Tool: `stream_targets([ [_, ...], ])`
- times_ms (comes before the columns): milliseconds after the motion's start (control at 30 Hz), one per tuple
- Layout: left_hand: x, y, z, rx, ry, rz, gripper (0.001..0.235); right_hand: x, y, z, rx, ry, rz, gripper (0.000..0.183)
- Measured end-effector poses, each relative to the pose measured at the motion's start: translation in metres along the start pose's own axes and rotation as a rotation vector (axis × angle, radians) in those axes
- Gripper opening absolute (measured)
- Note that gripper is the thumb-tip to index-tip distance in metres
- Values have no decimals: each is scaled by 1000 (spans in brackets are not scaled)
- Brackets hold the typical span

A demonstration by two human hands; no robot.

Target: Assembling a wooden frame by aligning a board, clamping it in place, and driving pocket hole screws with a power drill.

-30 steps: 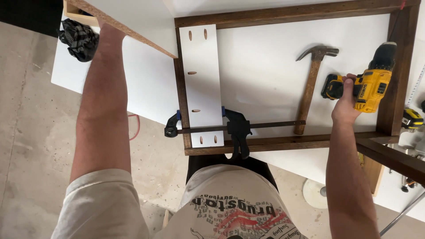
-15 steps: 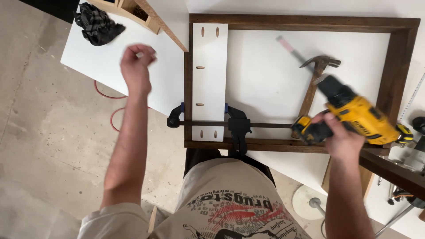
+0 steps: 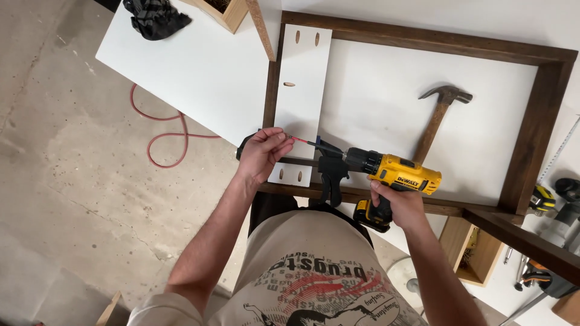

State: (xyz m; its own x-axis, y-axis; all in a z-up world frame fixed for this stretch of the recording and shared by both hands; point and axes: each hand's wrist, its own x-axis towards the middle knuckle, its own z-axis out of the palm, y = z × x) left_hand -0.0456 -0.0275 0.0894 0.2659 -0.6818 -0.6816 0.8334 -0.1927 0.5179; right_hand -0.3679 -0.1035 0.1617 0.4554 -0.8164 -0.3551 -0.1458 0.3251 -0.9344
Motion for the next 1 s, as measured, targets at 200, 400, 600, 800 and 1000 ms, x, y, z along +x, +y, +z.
stream_targets([
  [200, 6, -9, -4, -22, 28, 17, 15, 4, 2, -4, -23, -56, 19, 39],
  [400, 19, -24, -10, -50, 50, 18, 12, 5, -2, -4, -80, -68, 13, 38],
  [600, 19, -20, -7, 33, 57, 18, 13, 8, -2, -8, -132, -61, 114, 41],
  [800, 27, 12, -4, 513, -154, 71, 16, 12, -15, -10, -117, -55, 160, 42],
  [1000, 60, 39, 7, 1476, -461, 289, 12, 25, 8, -14, 95, 13, 304, 20],
])
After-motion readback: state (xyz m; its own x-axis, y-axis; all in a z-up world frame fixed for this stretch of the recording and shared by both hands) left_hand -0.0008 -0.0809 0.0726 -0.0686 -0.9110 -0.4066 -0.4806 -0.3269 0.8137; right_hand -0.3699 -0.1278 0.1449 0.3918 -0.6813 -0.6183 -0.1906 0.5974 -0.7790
